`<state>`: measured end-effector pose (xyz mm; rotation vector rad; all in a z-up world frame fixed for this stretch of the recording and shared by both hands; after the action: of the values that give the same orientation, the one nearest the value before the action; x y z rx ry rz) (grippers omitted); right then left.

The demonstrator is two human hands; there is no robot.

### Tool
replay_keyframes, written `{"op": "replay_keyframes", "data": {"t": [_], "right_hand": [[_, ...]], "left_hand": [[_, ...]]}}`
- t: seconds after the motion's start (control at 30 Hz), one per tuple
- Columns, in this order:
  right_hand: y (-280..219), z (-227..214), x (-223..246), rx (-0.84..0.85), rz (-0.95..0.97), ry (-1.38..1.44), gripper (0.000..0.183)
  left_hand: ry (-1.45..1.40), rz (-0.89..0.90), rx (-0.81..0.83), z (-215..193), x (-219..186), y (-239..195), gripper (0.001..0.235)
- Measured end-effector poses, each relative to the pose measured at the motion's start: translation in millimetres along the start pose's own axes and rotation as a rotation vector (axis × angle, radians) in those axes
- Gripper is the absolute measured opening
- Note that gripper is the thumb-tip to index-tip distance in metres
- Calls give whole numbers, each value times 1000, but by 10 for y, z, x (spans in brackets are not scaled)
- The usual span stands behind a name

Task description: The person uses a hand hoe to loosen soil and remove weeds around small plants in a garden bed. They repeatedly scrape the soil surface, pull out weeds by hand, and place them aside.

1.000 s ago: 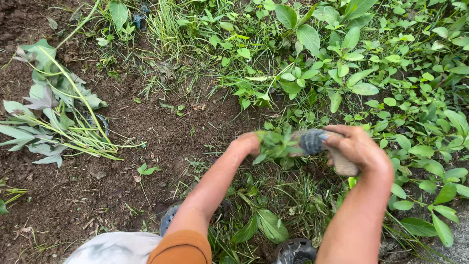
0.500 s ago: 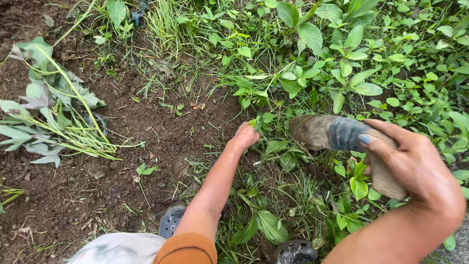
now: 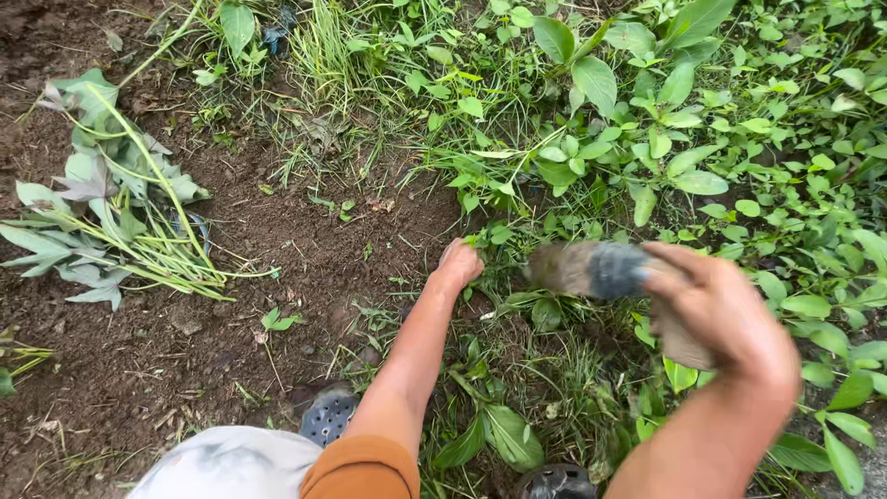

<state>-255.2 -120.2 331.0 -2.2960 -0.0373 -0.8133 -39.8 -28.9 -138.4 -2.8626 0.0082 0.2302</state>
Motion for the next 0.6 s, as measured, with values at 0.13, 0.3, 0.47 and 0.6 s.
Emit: {"op": "replay_keyframes", "data": {"t": [0.13,0.3,0.47,0.6], "right_hand": [[-14,47,269,-79,19,26,47],[605,882,-300,87,100,129,48],[381,400,-208,67,84,45,50],[83,108,243,62,-23,113,51]], "left_hand": [[-87,-27,13,-121,-35,58,24],[-938,-660,1,-494,150,-133,25],[-570,-420,-159,-912,417,-463,27],[-554,-450,-30,-1147,426,-467,22]]}}
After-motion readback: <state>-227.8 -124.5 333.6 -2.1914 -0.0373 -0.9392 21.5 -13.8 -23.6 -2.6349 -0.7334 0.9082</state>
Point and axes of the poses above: each hand's wrist, its own y-axis towards the middle knuckle, its own z-axis out of the palm, x = y × z, the point moved 1 cm from there along y, towards the middle knuckle, and after that the axes turned 3 degrees about y, right-handed, at the moved point
